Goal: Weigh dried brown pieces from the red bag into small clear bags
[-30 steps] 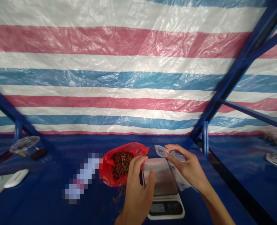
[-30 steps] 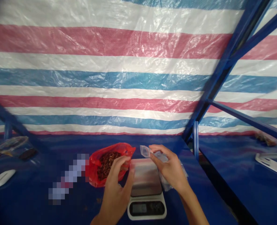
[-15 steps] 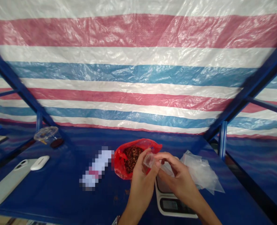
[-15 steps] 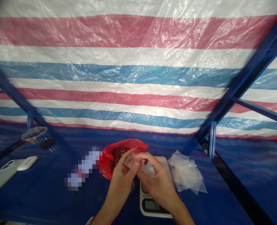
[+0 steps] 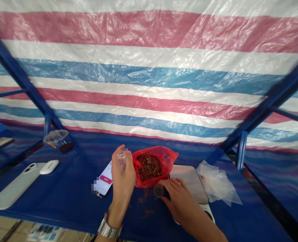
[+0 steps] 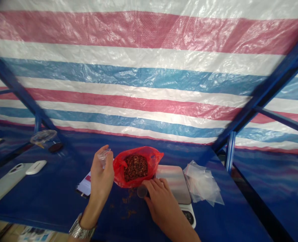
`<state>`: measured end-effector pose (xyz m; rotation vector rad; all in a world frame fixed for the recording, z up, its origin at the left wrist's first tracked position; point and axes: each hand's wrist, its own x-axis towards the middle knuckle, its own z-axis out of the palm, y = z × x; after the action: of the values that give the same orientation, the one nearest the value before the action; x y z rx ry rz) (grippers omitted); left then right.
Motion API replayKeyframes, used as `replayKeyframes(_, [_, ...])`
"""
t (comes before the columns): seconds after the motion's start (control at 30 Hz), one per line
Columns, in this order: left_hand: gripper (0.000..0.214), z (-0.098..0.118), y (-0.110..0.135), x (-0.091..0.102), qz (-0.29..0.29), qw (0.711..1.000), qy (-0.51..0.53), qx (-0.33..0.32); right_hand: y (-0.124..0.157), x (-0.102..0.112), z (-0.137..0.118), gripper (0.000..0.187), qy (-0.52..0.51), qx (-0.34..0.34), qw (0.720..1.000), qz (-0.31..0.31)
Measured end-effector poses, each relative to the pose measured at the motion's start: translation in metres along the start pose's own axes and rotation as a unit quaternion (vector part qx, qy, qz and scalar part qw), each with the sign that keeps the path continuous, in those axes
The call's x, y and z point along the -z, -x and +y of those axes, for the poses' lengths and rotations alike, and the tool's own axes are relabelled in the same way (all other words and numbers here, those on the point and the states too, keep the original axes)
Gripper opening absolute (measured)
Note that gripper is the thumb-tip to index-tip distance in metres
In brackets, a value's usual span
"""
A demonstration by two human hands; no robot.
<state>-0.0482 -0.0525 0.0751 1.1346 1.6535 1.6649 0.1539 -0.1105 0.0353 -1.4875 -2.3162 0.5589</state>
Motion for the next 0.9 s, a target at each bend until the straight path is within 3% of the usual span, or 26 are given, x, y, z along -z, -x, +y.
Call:
replayKeyframes(0.13, [0.048, -0.009, -0.006, 0.005, -0.017, 0.993, -0.097, -0.062, -0.009, 0.023, -0.011, 0.030, -0.048, 0.027, 0.997, 0.054])
replayKeyframes(0.23, [0.043, -0.018, -0.007, 0.006, -0.060, 0.980, -0.160, -0.101, -0.030, 0.040, -0.016, 0.031, -0.012, 0.028, 0.996, 0.085])
replayKeyframes(0.37, [0.040, -0.032, -0.003, 0.001, -0.129, 0.952, -0.242, -0.134, -0.072, 0.041, -0.014, 0.035, 0.148, 0.050, 0.987, 0.029])
replayKeyframes(0.5, [0.033, -0.044, 0.002, -0.003, -0.211, 0.927, -0.297, -0.092, -0.097, 0.031, -0.010, 0.038, 0.206, 0.034, 0.978, -0.019])
replayKeyframes(0.63, [0.027, -0.049, 0.002, -0.002, -0.277, 0.931, -0.236, -0.031, -0.098, 0.025, -0.005, 0.040, 0.146, 0.009, 0.989, -0.003])
replayKeyframes(0.9, [0.025, -0.058, -0.002, -0.004, -0.237, 0.968, -0.074, 0.030, -0.094, 0.008, 0.001, 0.044, 0.031, -0.018, 0.999, 0.037])
